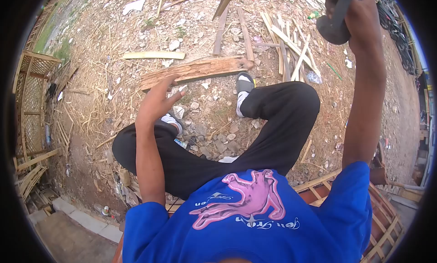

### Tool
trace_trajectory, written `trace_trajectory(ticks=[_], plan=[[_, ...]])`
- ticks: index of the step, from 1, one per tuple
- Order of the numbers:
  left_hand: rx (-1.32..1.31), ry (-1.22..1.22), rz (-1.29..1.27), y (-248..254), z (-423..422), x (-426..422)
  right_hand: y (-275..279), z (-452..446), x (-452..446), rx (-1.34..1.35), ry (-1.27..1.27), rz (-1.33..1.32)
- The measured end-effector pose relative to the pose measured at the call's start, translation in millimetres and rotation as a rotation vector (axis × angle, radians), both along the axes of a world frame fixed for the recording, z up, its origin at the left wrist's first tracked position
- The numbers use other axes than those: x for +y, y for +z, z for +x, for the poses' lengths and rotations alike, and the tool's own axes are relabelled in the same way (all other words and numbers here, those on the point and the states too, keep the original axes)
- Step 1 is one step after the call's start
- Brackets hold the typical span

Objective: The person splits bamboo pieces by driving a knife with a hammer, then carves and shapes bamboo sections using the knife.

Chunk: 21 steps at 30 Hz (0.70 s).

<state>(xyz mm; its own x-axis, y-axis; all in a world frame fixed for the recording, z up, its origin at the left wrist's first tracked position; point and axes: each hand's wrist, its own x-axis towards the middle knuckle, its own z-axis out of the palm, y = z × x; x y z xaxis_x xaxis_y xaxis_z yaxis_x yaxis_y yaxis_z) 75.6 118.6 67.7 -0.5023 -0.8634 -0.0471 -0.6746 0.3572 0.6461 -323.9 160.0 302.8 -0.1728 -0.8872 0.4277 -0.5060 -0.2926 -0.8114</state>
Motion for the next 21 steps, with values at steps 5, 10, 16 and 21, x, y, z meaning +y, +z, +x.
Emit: trace_trajectory(ticks=[5, 10, 16, 21], plan=[[-0.001, -0.057, 0.011, 22, 2, 19, 47, -16, 8, 0.089, -0.013, 0.039], [0.065, -0.087, 0.079, 30, 8, 22, -233, 4, -26, 0.721, -0.045, 0.659], [0.099, -0.029, 0.029, 34, 28, 19, -212, 22, -16, 0.173, -0.214, 0.931], [0.103, -0.064, -0.037, 31, -3, 11, -187, 20, -33, -0.038, -0.171, 0.612]])
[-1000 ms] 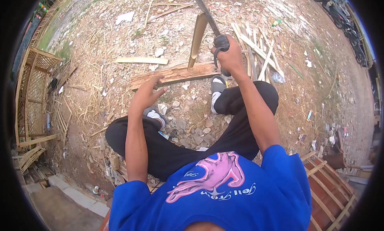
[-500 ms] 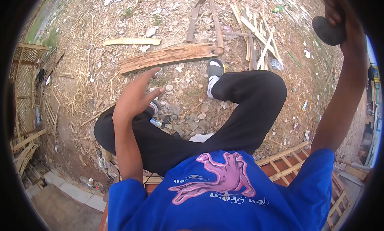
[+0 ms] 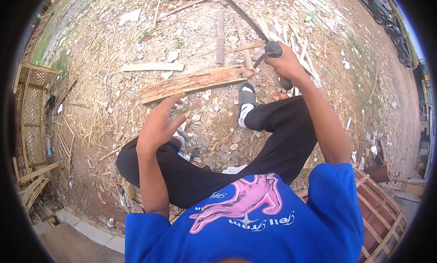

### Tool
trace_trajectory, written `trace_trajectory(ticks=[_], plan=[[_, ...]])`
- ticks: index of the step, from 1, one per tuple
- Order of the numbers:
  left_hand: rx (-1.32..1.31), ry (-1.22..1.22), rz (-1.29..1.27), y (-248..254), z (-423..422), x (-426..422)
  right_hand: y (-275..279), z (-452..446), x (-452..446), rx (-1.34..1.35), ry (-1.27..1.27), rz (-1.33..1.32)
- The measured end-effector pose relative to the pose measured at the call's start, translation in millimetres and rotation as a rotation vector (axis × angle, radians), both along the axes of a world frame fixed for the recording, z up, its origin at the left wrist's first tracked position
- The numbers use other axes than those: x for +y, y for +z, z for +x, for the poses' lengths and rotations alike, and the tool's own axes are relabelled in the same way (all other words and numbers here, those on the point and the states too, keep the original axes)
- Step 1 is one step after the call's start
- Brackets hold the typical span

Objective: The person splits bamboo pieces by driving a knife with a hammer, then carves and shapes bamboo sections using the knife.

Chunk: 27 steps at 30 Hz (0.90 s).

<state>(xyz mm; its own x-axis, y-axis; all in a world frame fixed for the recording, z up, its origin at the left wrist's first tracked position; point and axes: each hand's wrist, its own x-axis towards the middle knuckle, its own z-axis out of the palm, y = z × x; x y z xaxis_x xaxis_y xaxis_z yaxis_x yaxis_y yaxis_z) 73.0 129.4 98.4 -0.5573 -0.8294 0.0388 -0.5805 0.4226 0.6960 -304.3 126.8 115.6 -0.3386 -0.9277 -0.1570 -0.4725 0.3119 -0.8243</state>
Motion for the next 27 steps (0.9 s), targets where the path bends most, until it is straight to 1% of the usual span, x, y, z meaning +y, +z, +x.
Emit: trace_trajectory(ticks=[3, 4, 5, 6, 7, 10, 12, 14, 15, 16, 18, 19, 21, 22, 23, 24, 25, 26, 27], plan=[[-0.058, -0.057, 0.114, -16, 2, 9, -10, 12, -1, -0.034, -0.028, -0.05], [-0.08, -0.069, 0.065, -30, 0, 7, -10, 14, -2, -0.035, -0.034, -0.058], [-0.1, -0.076, 0.017, -44, -1, 6, -5, 20, 3, -0.089, -0.047, -0.003], [-0.12, -0.078, -0.027, -47, -3, 6, -2, 23, 6, -0.115, -0.025, 0.006], [-0.168, -0.058, -0.01, -49, -11, 5, -1, 28, 14, -0.124, -0.015, 0.012], [-0.012, -0.018, -0.056, -60, -51, -10, 17, 46, 27, -0.184, 0.014, 0.002], [0.163, -0.03, -0.253, -83, -90, -25, 23, 60, 33, -0.224, 0.036, -0.026], [0.392, 0.0, -0.283, -80, -132, -43, 23, 73, 41, -0.254, 0.062, -0.061], [0.51, 0.007, -0.302, -80, -145, -50, 27, 81, 46, -0.39, 0.065, -0.032], [0.508, -0.061, -0.277, -82, -150, -57, 33, 87, 49, -0.384, 0.078, 0.024], [0.501, -0.199, -0.205, -82, -159, -60, 24, 86, 54, -0.401, 0.087, -0.028], [0.665, -0.173, 0.056, -83, -162, -52, 26, 86, 57, -0.379, 0.098, -0.034], [0.602, -0.142, -0.061, -86, -157, -47, 29, 88, 64, -0.333, 0.104, -0.061], [0.628, -0.102, -0.149, -90, -154, -44, 23, 89, 68, -0.286, 0.12, -0.122], [0.639, -0.096, -0.194, -92, -150, -42, 12, 90, 67, -0.217, 0.151, -0.251], [0.651, -0.083, -0.179, -89, -147, -39, 5, 91, 65, -0.193, 0.16, -0.327], [0.596, -0.091, -0.144, -79, -141, -33, 3, 92, 67, -0.178, 0.166, -0.368], [0.551, -0.098, -0.117, -69, -136, -27, 12, 95, 69, -0.22, 0.163, -0.324], [0.495, -0.096, -0.083, -62, -129, -23, 20, 94, 70, -0.17, 0.209, -0.285]])
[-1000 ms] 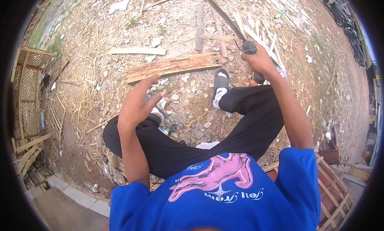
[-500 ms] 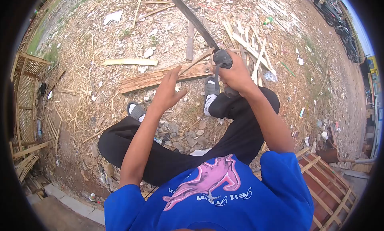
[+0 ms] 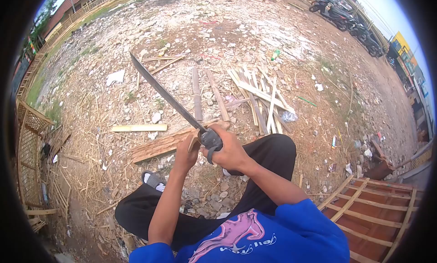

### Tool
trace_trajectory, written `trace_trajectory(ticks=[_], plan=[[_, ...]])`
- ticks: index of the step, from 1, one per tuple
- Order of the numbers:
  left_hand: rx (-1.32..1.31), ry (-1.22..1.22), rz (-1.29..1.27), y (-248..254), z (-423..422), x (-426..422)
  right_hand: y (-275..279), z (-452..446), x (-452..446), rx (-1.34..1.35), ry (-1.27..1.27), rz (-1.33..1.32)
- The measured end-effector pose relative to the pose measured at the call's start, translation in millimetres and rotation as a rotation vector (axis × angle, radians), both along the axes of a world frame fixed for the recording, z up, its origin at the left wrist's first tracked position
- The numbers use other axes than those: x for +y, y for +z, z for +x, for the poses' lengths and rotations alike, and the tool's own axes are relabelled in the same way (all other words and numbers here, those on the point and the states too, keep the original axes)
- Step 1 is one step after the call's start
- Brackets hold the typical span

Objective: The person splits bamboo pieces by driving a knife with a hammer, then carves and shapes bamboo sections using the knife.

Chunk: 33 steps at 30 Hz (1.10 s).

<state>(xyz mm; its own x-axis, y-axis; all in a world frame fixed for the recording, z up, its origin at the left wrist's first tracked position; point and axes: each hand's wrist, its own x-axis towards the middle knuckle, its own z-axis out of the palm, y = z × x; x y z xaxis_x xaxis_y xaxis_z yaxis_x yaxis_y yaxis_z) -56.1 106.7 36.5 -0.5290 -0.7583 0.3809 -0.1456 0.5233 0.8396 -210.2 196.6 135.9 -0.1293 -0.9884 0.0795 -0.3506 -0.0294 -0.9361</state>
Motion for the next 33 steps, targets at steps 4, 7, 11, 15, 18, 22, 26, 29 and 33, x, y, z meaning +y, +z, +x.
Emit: trace_trajectory(ticks=[4, 7, 11, 15, 18, 22, 26, 29, 33], plan=[[-0.088, 0.048, -0.205, -3, 39, 2, 22, 0, 12, 0.132, 0.175, 0.071], [-0.124, 0.081, -0.365, 15, 59, 4, 12, 5, 15, 0.142, 0.194, -0.115], [-0.267, 0.171, -0.282, 31, 67, 19, 25, 21, 19, -0.434, 0.059, 0.366], [-0.316, 0.238, -0.229, -9, 66, 13, 4, 44, 15, -0.655, -0.031, 0.366], [-0.171, 0.266, -0.24, -17, 61, 7, 2, 61, 12, -0.731, -0.082, 0.295], [-0.138, 0.286, -0.3, -7, 61, -9, 8, 74, 5, -0.649, -0.156, 0.219], [-0.125, 0.315, -0.278, -10, 64, -20, 6, 74, 3, -0.638, -0.108, 0.209], [-0.143, 0.307, -0.34, 2, 67, -17, 1, 74, 9, -0.687, -0.107, 0.193], [-0.141, 0.283, -0.361, 6, 64, -16, 6, 70, 17, -0.637, -0.16, 0.213]])
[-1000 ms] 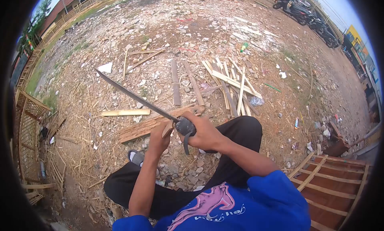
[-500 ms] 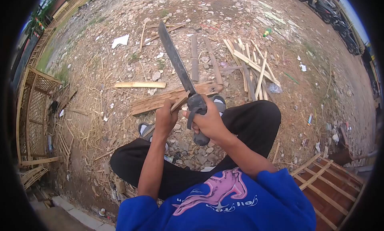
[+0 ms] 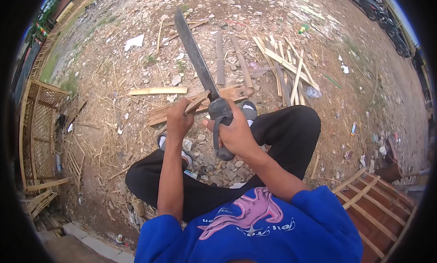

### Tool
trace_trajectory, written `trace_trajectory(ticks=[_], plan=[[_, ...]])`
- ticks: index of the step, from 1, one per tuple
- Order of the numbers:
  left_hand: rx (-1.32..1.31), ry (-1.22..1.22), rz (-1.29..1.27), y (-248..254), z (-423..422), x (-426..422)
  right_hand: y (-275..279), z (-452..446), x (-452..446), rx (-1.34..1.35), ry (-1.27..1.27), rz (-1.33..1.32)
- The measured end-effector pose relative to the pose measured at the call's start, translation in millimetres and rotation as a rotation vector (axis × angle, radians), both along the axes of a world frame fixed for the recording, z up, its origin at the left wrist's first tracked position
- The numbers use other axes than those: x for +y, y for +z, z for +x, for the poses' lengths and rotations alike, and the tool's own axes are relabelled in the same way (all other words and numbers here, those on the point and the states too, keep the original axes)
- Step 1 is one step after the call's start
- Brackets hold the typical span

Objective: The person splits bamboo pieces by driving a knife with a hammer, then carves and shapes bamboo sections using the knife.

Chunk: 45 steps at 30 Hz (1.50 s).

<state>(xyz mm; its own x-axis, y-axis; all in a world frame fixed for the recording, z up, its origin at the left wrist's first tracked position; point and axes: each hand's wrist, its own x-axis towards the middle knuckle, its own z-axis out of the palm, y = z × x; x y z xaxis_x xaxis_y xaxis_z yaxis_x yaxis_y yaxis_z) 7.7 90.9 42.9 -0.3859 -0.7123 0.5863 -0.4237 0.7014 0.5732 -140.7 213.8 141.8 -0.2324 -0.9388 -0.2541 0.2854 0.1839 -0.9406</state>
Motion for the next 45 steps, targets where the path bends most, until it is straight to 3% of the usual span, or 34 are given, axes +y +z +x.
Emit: trace_trajectory(ticks=[6, 10, 11, 12, 15, 16, 18, 21, 22, 33, 45], plan=[[0.024, -0.005, -0.037, 0, 4, -27, 12, -4, 12, -0.107, 0.063, 0.059], [0.482, 0.271, 0.464, 19, 34, -64, 4, -2, 59, 0.026, 0.167, 0.166], [0.544, 0.117, 0.301, 11, 29, -66, -13, -1, 71, 0.049, 0.112, 0.142], [0.396, 0.08, 0.155, 14, 21, -61, -22, 3, 77, 0.059, 0.054, 0.117], [0.475, 0.096, 0.238, 6, 12, -57, -8, -17, 71, 0.114, -0.063, -0.146], [0.533, 0.058, 0.326, 10, 14, -48, 22, -24, 65, 0.039, -0.103, -0.089], [0.658, -0.035, 0.485, 20, -1, -36, 24, -28, 57, 0.088, -0.096, -0.128], [0.791, -0.077, 0.463, 22, -14, -23, 19, -11, 55, 0.116, -0.066, -0.066], [0.839, -0.091, 0.447, 22, -17, -20, 14, -6, 53, 0.27, -0.031, -0.111], [0.595, 0.085, 0.031, 32, -9, -8, 14, 23, 42, 0.389, 0.095, -0.205], [0.588, 0.088, 0.03, 21, -11, -14, 12, 25, 40, 0.386, 0.111, -0.187]])
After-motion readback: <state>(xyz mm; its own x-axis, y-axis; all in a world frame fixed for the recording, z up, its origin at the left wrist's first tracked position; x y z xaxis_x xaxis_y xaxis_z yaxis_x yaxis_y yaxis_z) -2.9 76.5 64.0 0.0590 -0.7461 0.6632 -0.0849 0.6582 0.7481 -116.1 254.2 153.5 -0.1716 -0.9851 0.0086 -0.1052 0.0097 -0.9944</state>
